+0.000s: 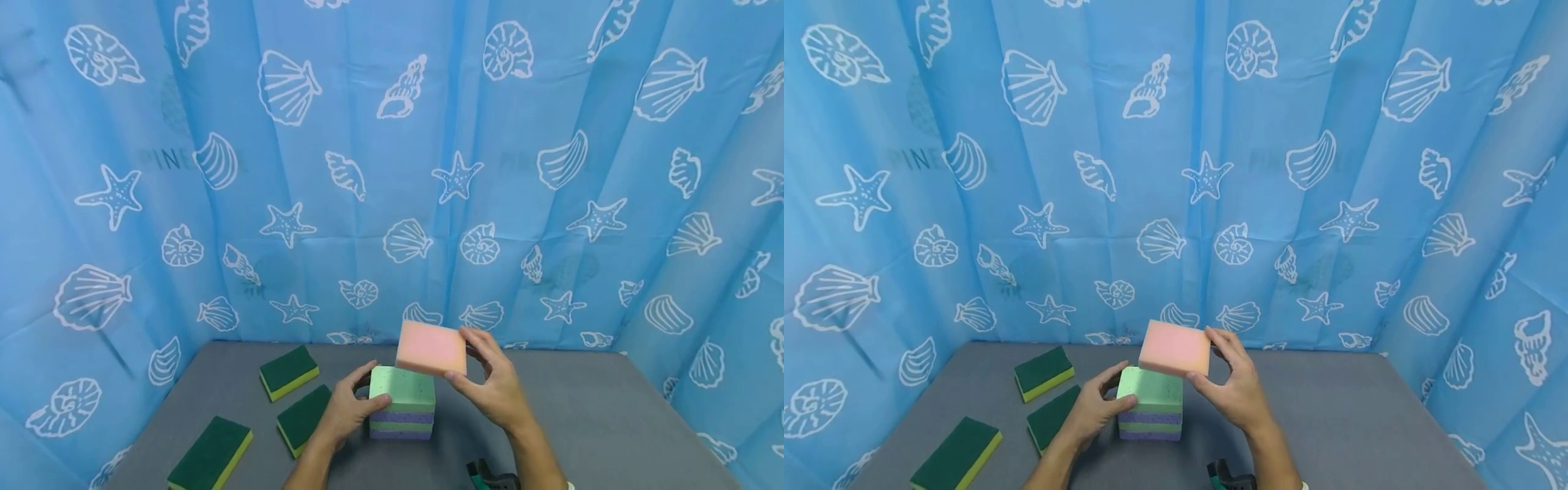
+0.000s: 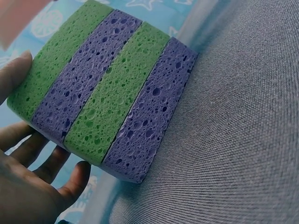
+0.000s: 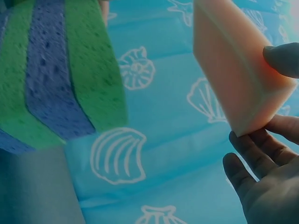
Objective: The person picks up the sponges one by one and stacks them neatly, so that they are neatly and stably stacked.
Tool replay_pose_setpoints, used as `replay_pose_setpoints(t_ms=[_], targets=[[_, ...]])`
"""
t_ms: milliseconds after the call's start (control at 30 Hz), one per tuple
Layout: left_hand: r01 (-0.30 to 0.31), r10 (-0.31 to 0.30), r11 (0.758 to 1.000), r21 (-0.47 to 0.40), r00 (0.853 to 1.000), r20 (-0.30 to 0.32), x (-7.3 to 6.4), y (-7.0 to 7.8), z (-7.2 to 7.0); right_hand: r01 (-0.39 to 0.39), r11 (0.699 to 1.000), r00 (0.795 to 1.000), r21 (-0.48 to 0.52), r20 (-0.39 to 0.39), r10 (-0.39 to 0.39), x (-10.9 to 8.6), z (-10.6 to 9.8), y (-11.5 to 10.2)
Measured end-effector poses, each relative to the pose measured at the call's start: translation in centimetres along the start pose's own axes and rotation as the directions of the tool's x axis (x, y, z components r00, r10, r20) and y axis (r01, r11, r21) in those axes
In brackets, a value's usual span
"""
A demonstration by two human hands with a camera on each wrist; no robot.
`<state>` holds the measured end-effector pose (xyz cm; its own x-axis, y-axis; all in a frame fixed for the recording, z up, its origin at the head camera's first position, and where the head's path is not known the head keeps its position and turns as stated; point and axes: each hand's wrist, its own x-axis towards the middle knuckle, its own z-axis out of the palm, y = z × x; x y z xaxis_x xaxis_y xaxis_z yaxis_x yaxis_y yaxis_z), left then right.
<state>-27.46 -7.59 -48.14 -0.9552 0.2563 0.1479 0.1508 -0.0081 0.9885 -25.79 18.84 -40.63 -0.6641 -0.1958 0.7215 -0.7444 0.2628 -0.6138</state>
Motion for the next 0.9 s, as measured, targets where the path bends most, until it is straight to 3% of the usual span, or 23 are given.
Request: replay_pose_setpoints(t_ms=[300,900], targets=[[0.007,-0.007,1.000,-0.004,1.000,-0.013,0.1,0.0,0.1,-0.013,0.999,0.999,0.044,0.033,0.011,-0.1,1.5,0.3],[-0.026,0.026,1.000,-0.001,1.000,0.012,-0.1,-0.1,-0.2,-0.102,0.994,0.987,-0.037,0.122,0.106,-0.8,3.2,1.8]])
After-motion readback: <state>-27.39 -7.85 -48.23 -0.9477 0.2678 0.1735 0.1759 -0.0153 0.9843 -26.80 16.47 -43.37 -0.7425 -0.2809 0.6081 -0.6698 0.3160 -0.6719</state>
